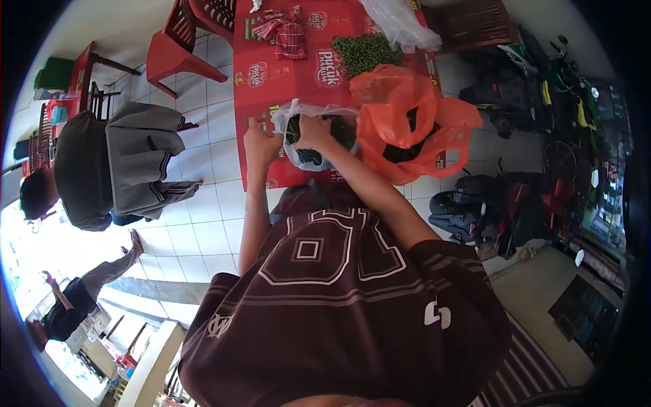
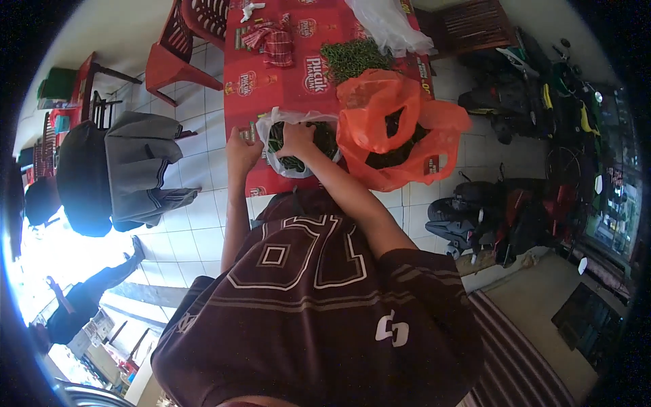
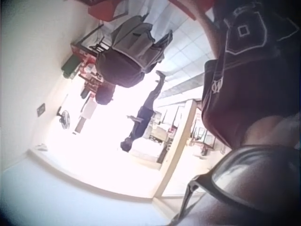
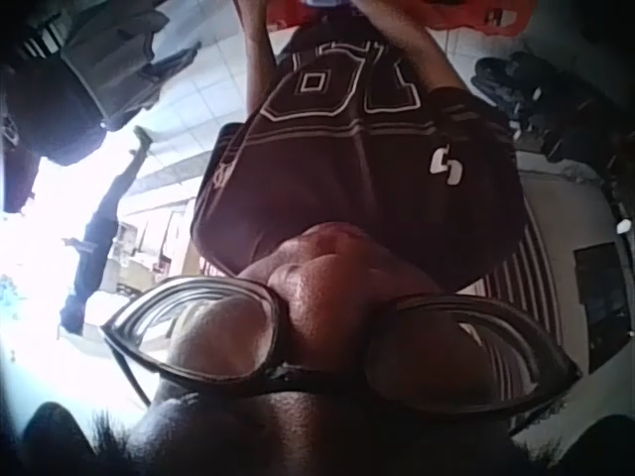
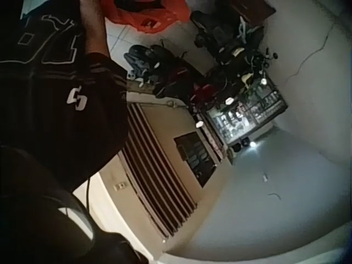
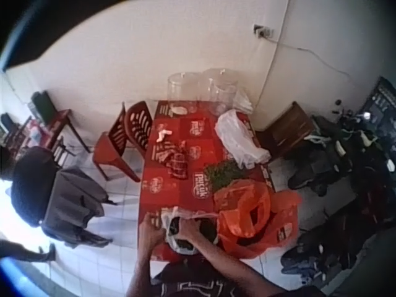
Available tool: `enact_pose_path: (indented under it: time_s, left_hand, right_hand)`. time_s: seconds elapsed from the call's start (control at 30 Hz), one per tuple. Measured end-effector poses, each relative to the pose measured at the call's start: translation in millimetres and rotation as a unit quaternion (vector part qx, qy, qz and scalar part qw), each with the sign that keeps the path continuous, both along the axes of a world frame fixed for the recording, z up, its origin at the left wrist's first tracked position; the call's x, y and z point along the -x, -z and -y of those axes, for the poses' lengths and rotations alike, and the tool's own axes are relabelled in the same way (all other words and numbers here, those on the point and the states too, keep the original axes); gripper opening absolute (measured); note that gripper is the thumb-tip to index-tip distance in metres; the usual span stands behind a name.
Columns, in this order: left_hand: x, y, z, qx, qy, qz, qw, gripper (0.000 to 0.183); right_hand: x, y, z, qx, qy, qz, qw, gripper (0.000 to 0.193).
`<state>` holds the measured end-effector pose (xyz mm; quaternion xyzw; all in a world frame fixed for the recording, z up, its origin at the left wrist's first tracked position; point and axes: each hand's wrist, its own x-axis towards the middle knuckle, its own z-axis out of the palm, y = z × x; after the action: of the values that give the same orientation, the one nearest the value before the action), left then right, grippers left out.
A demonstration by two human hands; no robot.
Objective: Untying plastic bags and sorting green beans into different bags on a red table.
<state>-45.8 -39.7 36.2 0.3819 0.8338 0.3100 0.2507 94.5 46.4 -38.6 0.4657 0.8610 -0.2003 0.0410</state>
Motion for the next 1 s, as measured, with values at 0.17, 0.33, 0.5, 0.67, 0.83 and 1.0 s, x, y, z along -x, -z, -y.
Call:
enact_pose_path:
  time_s: [0.17, 0.33, 0.5, 0.67, 0.83, 1.0]
  left_hand:
    - [-4.7, -7.7, 5.7, 0.083, -0.01, -0.05, 0.995, 0.072]
    - [-12.2, 48.8, 4.7, 0.066, 0.015, -0.139, 0.988, 0.071]
    - [6.2, 45.3, -1.0, 0.001, 0.035, -0.038, 0.999, 0.024]
    - [27.1, 37.3, 8.1, -0.027, 0.006, 0.021, 0.999, 0.02]
    - [12.3, 27.0, -0.2, -0.054, 0.037, 0.035, 0.997, 0.032]
    - [2.2, 17.1, -19.4, -0.006, 0.064, -0.052, 0.997, 0.042]
  right_hand:
    - [28.6, 18.4, -10.8, 0.08, -0.003, 0.089, 0.993, 0.078]
    - [35.8, 30.4, -5.5, 0.043, 0.067, 0.053, 0.995, 0.05]
    - [33.3, 46.9, 6.2, -0.038, 0.0, 0.005, 0.999, 0.068]
    - [36.3, 39.8, -6.1, -0.077, -0.042, -0.006, 0.996, 0.068]
    - [31.3, 49.9, -2.8, -0.161, -0.029, -0.088, 0.983, 0.059]
    - [46.6, 55.4, -26.7, 0.112, 0.007, 0.094, 0.989, 0.041]
